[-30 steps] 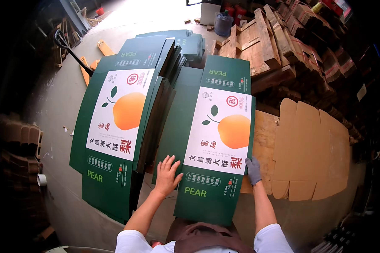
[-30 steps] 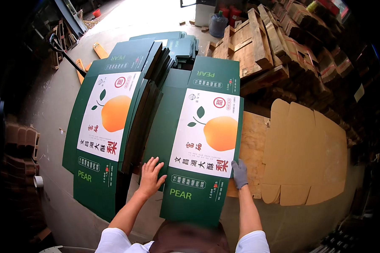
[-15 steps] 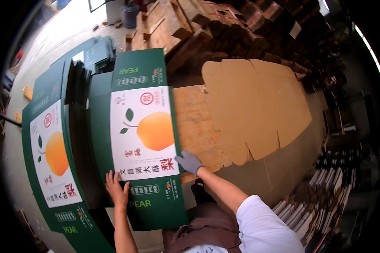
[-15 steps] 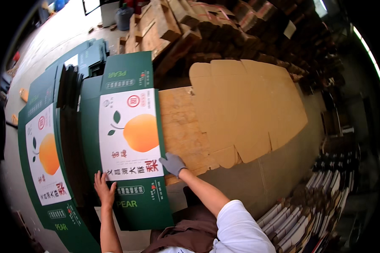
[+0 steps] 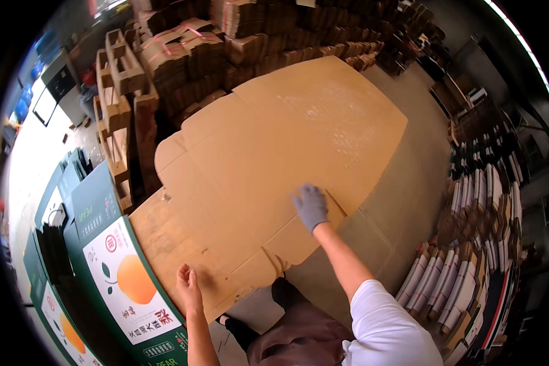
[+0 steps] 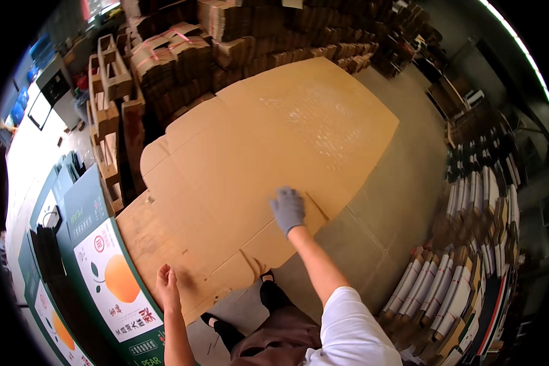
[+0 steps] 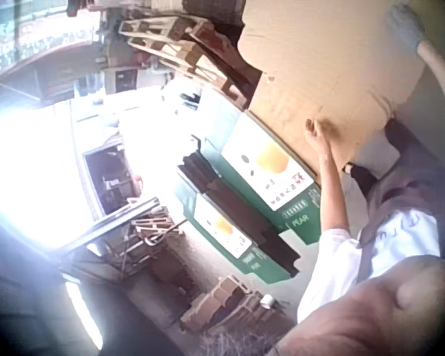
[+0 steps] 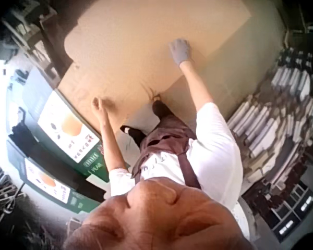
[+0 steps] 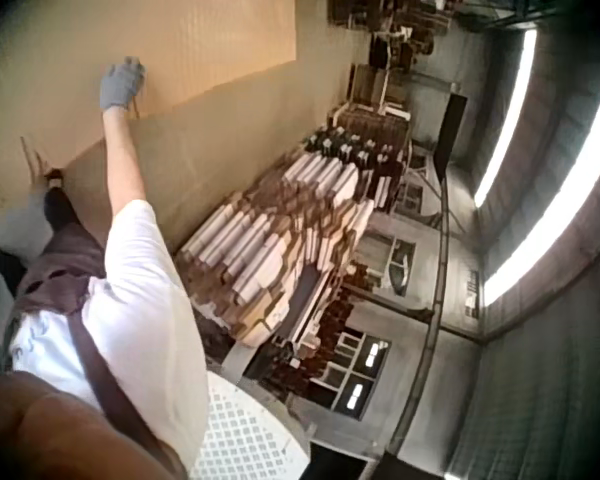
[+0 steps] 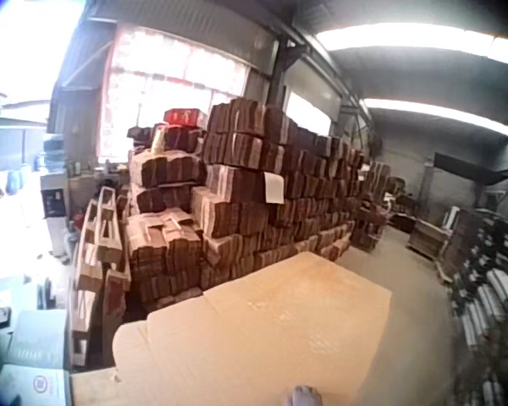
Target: The person assembles flat-packed cardboard boxes labeled 'PEAR' by folding the flaps and tucking them into slots to form a finished box. The person repeats this process for multiple units in a warehouse setting.
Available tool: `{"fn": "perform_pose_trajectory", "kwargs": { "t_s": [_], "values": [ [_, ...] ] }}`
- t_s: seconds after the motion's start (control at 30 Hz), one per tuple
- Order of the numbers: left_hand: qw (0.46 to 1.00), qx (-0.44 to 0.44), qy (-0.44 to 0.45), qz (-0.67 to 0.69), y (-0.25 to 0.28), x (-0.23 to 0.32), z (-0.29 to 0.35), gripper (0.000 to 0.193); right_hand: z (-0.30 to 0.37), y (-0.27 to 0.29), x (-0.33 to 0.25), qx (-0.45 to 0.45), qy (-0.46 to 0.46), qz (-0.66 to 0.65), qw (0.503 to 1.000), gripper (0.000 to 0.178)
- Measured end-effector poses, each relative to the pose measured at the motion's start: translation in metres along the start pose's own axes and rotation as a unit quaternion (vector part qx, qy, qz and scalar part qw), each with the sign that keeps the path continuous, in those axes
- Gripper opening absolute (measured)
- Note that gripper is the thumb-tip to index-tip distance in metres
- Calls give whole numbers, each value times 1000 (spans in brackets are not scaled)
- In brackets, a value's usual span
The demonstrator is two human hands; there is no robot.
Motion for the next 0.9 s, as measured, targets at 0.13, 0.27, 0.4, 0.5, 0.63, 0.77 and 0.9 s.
{"fn": "perform_pose_trajectory", "kwargs": {
  "t_s": [0.13,0.27,0.4,0.5,0.63,0.77,0.9],
  "values": [
    [963,11,-105,-249,-66,27,-23,46,-43,35,153,-32,-153,47,987,39],
    [870,27,-142,-471,-108,39,-6,60,-37,39,225,-122,-192,-43,973,39],
    [857,22,-87,-507,-114,52,-8,66,-48,40,237,-135,-178,-119,967,36],
    [844,25,-58,-533,-116,59,-7,67,-57,33,263,-191,-156,-274,930,32],
    [853,22,-59,-519,-117,59,-3,67,-70,53,258,-268,-122,-375,879,29],
    [852,22,-65,-519,-113,58,1,66,-77,114,226,-250,-43,-403,880,27],
    [875,-22,-67,-479,-112,56,-2,66,-66,243,155,-214,-18,-432,876,22]
  ]
}}
Point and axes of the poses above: each hand's wrist, its own z-axis away from the middle knuckle, its own y-axis out of the back of the hand, x = y × z, the point moved 3 cm from there along -z, towards the middle knuckle, and after that the axes turned 1 degree about x, right-handed, at the moved point
